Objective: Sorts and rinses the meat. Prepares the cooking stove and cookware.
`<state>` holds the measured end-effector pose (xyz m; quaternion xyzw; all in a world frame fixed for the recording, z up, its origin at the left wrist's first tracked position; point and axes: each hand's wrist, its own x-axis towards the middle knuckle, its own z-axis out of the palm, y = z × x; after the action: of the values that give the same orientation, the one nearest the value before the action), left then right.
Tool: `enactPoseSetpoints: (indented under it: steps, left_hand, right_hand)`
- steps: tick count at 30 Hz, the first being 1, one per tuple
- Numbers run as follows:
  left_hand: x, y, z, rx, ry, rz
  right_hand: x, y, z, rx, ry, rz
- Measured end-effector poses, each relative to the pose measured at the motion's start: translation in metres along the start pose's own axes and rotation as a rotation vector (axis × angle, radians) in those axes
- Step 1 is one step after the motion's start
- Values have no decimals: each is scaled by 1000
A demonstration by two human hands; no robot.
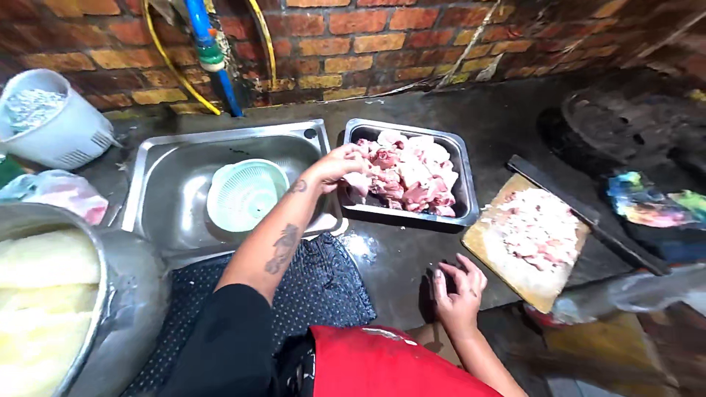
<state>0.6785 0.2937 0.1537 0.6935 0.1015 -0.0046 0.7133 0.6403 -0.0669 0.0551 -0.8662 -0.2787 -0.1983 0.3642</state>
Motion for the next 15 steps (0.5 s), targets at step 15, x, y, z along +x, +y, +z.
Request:
enactPoseSetpoints:
  steps: [15]
  left_hand:
    - [-93, 4, -165, 671, 422, -468]
  right_hand:
    - [269, -75, 123, -379, -820, -51]
